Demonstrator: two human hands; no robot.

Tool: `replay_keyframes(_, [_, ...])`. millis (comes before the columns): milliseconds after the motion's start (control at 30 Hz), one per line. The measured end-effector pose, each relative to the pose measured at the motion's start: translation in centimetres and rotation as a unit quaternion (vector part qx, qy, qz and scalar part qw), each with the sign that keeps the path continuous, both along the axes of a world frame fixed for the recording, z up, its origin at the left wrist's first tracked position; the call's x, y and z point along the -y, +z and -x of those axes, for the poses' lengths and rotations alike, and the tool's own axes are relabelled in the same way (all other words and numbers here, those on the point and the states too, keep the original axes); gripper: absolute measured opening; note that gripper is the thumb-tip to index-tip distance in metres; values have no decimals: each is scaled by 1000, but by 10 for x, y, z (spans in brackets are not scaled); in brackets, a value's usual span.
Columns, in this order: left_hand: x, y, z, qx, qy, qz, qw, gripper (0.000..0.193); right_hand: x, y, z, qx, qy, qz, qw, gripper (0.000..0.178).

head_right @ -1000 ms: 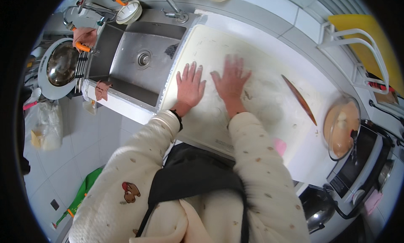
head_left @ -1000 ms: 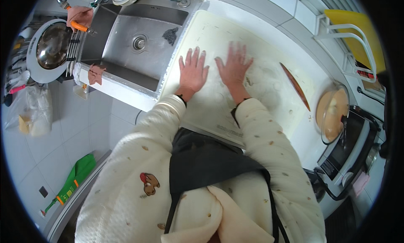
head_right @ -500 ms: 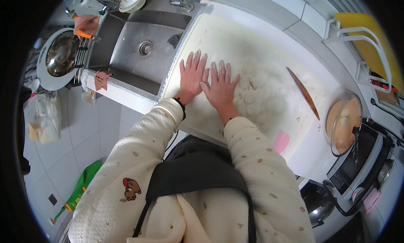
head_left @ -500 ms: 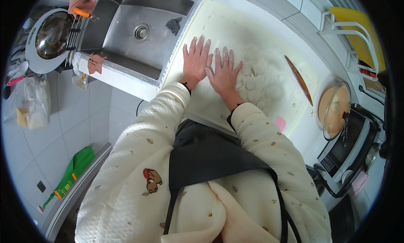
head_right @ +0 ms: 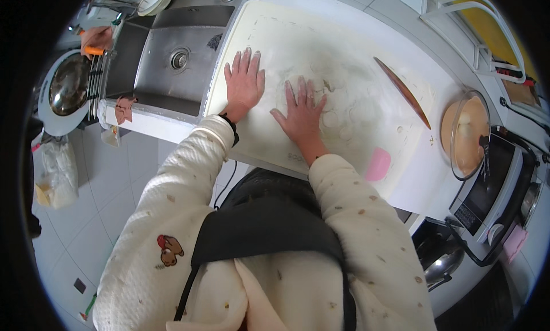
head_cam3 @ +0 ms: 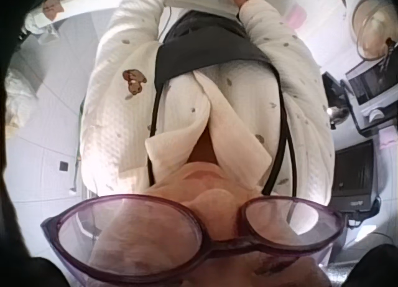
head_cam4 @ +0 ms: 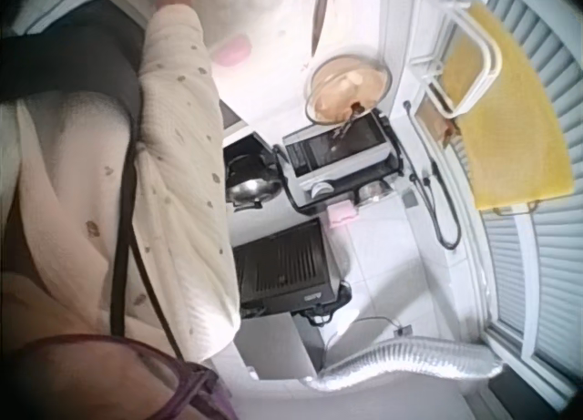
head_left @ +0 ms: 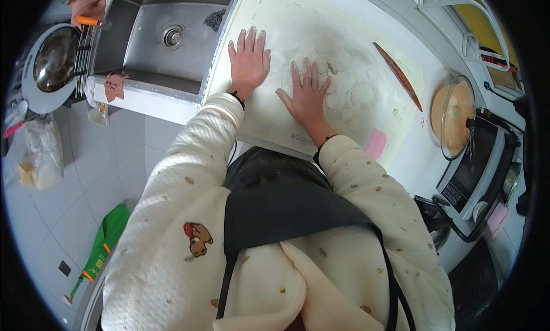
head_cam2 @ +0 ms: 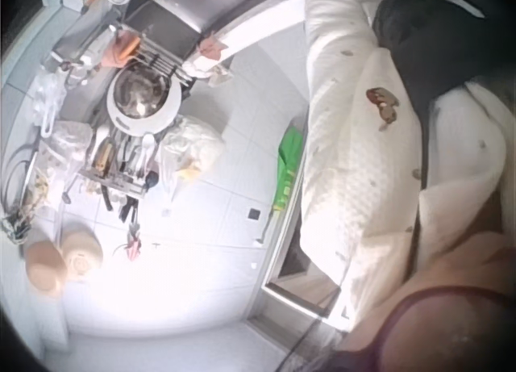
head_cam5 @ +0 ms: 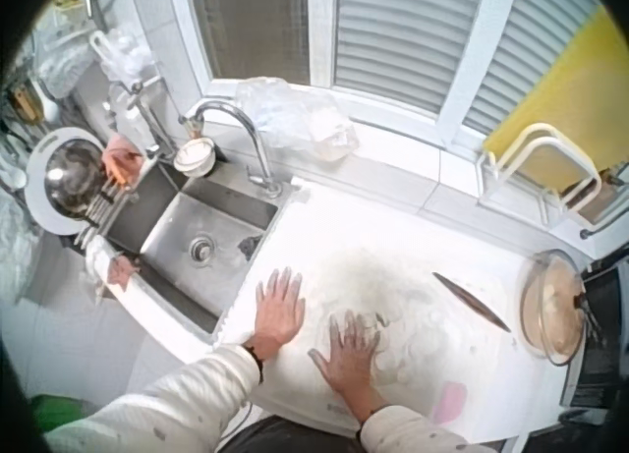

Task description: The person kneads a small piece of dough, rolls it into a log, and uses a rolling pin to flatten it on a floured cutting board. The person then cuts the flattened dough into small pieces and rolls them into balls.

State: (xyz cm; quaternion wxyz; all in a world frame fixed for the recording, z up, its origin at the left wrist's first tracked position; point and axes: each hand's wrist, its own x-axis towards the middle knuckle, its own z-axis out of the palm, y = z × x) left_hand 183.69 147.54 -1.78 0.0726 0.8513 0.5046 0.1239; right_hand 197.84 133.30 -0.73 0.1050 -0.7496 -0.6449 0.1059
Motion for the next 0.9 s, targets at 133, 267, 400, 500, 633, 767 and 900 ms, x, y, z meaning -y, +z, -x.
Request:
replay_keyframes(133, [-14,1,-6,1,2,-15,1000,54,-7,4,-12,-26,10,-25,999,89])
replay_keyframes(267, [-10,0,0,10,6,-41,999,52,11,11,-78,10,-200,-179,963,95])
replay_keyframes(400, [-11,-2,0,3,7,-36,999,53,32,13,-55,53,-73,-32,995,96])
replay_keyframes(500, [-2,-1,-1,-7,1,-20,1000,53,55,-1,-21,26,53,0,998,93])
replay_keyframes(633, [-3,3,2,-3,0,-17,1000,53,40,9,-16,3,32,44,998,91])
replay_keyframes(767, [-9,1,-5,-22,-3,-39,999,54,50,4,-18,-26,25,17,999,91])
replay_keyframes(900, [-11,-2,4,-23,6,-46,999,53,29,12,-52,28,-84,-76,993,90])
